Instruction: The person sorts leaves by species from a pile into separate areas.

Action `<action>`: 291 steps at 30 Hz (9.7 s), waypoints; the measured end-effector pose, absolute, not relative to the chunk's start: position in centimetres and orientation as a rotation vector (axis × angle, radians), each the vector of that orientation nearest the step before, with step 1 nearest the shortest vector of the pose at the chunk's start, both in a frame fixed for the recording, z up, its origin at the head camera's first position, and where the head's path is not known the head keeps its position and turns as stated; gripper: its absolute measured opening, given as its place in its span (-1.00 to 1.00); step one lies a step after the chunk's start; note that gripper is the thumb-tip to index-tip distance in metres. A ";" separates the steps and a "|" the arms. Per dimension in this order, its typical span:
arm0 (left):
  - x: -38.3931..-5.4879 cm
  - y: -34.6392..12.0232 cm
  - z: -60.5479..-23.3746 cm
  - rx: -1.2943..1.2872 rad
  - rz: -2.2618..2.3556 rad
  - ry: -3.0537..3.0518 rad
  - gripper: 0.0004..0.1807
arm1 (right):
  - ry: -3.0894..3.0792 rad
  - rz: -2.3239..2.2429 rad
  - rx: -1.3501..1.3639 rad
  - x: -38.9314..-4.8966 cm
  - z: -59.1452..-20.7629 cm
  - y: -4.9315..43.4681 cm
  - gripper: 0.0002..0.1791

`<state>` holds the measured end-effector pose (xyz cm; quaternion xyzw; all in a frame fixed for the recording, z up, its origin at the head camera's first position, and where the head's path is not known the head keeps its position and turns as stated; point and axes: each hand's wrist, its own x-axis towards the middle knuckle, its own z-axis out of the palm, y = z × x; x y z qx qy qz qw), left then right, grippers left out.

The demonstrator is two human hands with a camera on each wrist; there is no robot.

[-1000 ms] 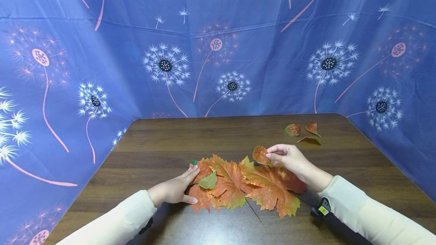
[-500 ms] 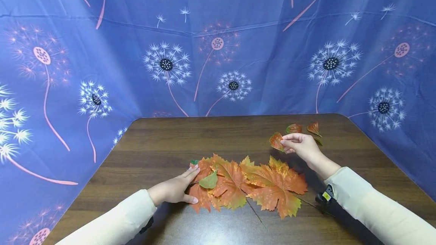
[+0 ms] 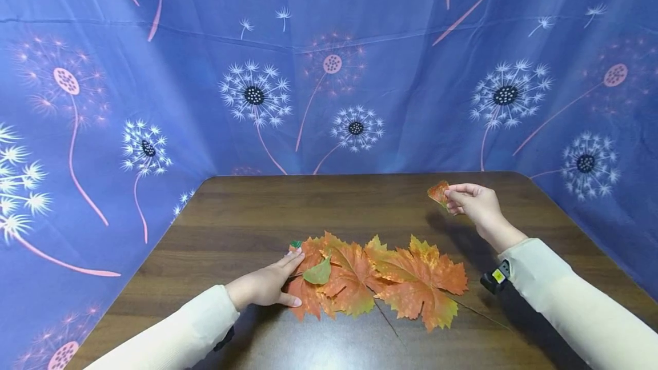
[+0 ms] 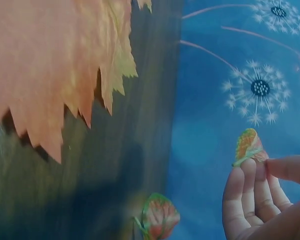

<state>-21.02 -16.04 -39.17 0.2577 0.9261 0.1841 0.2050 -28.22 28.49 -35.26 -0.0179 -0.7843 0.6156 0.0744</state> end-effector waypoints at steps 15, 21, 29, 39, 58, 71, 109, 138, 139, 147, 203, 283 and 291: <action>-21.0 -15.9 -39.0 0.730 0.507 2.574 0.06 | -2.418 1.639 -0.149 -30.3 -36.1 29.5 -0.62; -21.0 -15.8 -39.0 0.732 0.504 2.588 0.06 | -2.435 1.625 -0.201 -31.5 -36.6 29.8 -0.61; -20.9 -15.8 -39.1 0.731 0.509 2.588 0.07 | -2.478 1.611 -0.253 -31.6 -37.4 30.1 -0.61; -20.9 -15.7 -39.0 0.728 0.496 2.607 0.07 | -2.484 1.653 -0.209 -31.7 -38.0 30.5 -0.58; -21.0 -15.8 -39.2 0.715 0.508 2.601 0.05 | -2.516 1.592 -0.206 -31.6 -39.0 30.5 -0.62; -20.9 -15.8 -39.2 0.727 0.501 2.607 0.05 | -2.694 1.376 -0.229 -31.5 -39.5 30.7 -0.66; -21.0 -15.9 -39.3 0.745 0.495 2.605 0.04 | -2.508 1.130 -0.238 -29.6 -37.0 27.9 -0.57; -20.7 -15.7 -39.2 0.754 0.493 2.609 0.04 | -2.663 1.239 0.342 -28.0 -35.2 18.2 -0.82; -20.7 -15.8 -39.2 0.749 0.496 2.607 0.03 | -2.668 1.243 0.351 -27.9 -35.1 18.0 -0.81; -20.5 -15.8 -39.1 0.743 0.507 2.598 0.04 | -2.650 1.255 0.407 -27.4 -35.1 16.3 -0.82; -20.7 -15.9 -39.2 0.797 0.550 2.595 0.04 | -2.934 1.187 1.295 -24.7 -38.3 6.7 -0.68; -20.0 -14.7 -39.1 0.752 0.563 2.686 0.07 | -2.745 1.222 0.595 -25.3 -34.2 13.2 -0.82; -19.9 -14.8 -39.1 0.728 0.564 2.689 0.05 | -2.694 1.271 0.563 -26.3 -33.2 15.6 -0.82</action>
